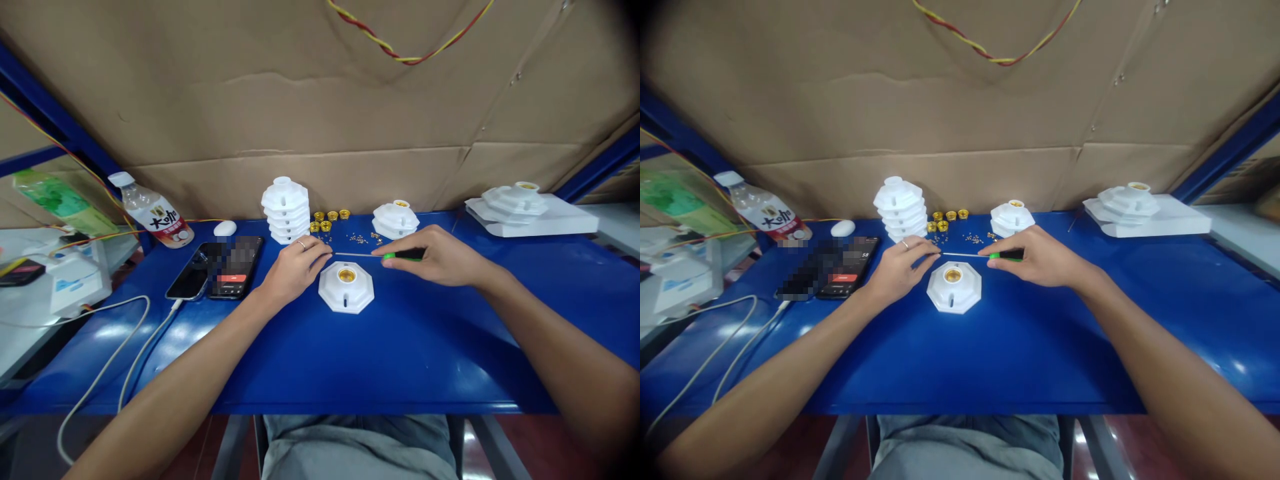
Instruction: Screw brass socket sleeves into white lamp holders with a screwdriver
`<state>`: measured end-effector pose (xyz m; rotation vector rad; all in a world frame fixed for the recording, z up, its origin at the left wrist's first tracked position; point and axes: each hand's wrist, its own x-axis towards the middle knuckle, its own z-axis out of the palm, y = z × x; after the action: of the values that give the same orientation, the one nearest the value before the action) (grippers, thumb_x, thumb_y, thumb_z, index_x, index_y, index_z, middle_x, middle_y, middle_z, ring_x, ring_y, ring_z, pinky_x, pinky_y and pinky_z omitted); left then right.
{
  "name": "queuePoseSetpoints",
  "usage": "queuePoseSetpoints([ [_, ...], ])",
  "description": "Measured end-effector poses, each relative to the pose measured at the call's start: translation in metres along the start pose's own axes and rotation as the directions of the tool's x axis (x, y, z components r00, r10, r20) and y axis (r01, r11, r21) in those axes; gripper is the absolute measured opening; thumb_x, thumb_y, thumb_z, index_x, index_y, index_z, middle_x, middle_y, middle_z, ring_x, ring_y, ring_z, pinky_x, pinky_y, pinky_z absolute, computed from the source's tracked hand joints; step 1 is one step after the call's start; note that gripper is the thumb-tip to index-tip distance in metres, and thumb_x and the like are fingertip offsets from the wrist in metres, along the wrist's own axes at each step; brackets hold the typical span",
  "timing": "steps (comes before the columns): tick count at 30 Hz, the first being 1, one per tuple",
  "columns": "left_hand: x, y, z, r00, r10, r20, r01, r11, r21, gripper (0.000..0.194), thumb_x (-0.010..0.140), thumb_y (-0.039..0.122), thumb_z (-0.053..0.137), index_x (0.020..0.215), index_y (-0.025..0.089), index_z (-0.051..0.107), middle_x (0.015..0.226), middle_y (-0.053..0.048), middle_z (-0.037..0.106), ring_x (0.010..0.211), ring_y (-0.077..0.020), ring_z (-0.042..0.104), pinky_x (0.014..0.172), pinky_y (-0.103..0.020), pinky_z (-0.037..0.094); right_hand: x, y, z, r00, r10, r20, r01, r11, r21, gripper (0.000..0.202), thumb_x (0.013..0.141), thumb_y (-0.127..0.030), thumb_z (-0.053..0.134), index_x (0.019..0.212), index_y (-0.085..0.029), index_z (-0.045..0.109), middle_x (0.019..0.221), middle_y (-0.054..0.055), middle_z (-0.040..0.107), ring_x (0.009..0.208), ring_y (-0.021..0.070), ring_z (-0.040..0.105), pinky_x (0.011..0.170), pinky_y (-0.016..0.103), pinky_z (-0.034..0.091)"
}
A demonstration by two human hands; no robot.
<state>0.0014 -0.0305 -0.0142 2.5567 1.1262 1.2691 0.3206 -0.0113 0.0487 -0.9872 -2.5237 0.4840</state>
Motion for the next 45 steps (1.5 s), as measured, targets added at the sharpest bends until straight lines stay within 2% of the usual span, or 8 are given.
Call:
queuePoseSetpoints([
  [10,0.001,-0.006,-0.001,0.995,-0.006,0.104,-0.007,0.992,0.123,0.014,0.108,0.024,0.058,0.108,0.018,0.070,0.105,-0.011,0.076,0.098,-0.0242,0.073,0.090,-0.042,0.060,0.000,-0.004,0.005,1.000,-0.020,-0.007,0.020,0.998,-0.057,0.031,0.100,-0.038,0.071,0.131,-0.037,0.079,0.124,-0.004,0.082,0.106,0.0223,0.081,0.092,0.035,0.064],
  [17,0.003,0.001,-0.005,0.966,0.078,0.247,-0.169,0.912,0.373,0.024,0.111,0.022,0.049,0.108,0.015,0.072,0.105,-0.015,0.075,0.103,-0.0288,0.071,0.091,-0.045,0.058,-0.001,-0.003,0.009,0.987,-0.158,-0.024,0.151,0.973,-0.175,0.033,0.102,-0.032,0.068,0.133,-0.038,0.077,0.129,-0.004,0.080,0.116,0.0247,0.079,0.100,0.037,0.063],
  [22,0.002,-0.001,-0.007,0.952,0.082,0.295,-0.194,0.906,0.375,0.025,0.108,0.015,0.049,0.108,0.017,0.073,0.104,-0.014,0.075,0.101,-0.0278,0.069,0.089,-0.044,0.057,-0.001,-0.003,0.012,0.979,-0.198,-0.037,0.187,0.961,-0.205,0.033,0.102,-0.030,0.067,0.132,-0.038,0.078,0.127,-0.003,0.081,0.112,0.0249,0.080,0.100,0.040,0.063],
  [30,0.005,0.003,-0.010,0.977,0.082,0.198,-0.142,0.938,0.315,0.024,0.108,0.033,0.059,0.115,0.016,0.074,0.112,-0.016,0.077,0.106,-0.0307,0.072,0.095,-0.049,0.060,0.000,0.000,0.014,0.985,-0.174,-0.003,0.168,0.956,-0.240,0.031,0.104,-0.032,0.064,0.132,-0.034,0.078,0.127,-0.002,0.081,0.112,0.0244,0.079,0.099,0.039,0.063],
  [34,0.004,-0.001,-0.012,0.991,0.014,0.130,-0.049,0.962,0.270,0.024,0.104,0.030,0.064,0.123,0.018,0.072,0.119,-0.015,0.076,0.111,-0.0307,0.072,0.099,-0.048,0.060,0.000,0.002,0.014,0.987,-0.161,-0.008,0.153,0.953,-0.262,0.031,0.104,-0.032,0.063,0.132,-0.033,0.077,0.127,0.000,0.081,0.113,0.0249,0.079,0.099,0.040,0.062],
  [38,-0.001,-0.013,-0.007,0.970,-0.135,0.200,0.072,0.953,0.294,0.030,0.103,0.023,0.059,0.130,0.018,0.072,0.120,-0.015,0.072,0.098,-0.0280,0.074,0.089,-0.044,0.063,0.001,0.002,0.012,0.995,-0.085,-0.059,0.064,0.953,-0.296,0.037,0.106,-0.038,0.059,0.139,-0.028,0.072,0.127,0.006,0.081,0.112,0.0271,0.078,0.098,0.042,0.061],
  [42,-0.006,-0.020,0.002,0.941,-0.195,0.275,0.109,0.947,0.301,0.041,0.104,0.020,0.051,0.140,0.014,0.070,0.126,-0.020,0.065,0.099,-0.0329,0.074,0.088,-0.049,0.063,0.006,-0.007,0.016,0.994,-0.020,-0.106,0.001,0.984,-0.177,0.035,0.106,-0.040,0.056,0.132,-0.024,0.074,0.126,0.010,0.080,0.114,0.0290,0.076,0.098,0.043,0.058],
  [45,-0.008,-0.020,0.006,0.929,-0.222,0.295,0.117,0.935,0.334,0.049,0.105,0.018,0.045,0.150,0.012,0.063,0.128,-0.022,0.062,0.099,-0.0335,0.073,0.088,-0.050,0.063,0.010,-0.020,0.023,0.994,0.054,-0.097,-0.054,0.999,0.001,0.030,0.104,-0.041,0.058,0.120,-0.022,0.075,0.107,0.007,0.081,0.089,0.0218,0.074,0.081,0.036,0.056],
])
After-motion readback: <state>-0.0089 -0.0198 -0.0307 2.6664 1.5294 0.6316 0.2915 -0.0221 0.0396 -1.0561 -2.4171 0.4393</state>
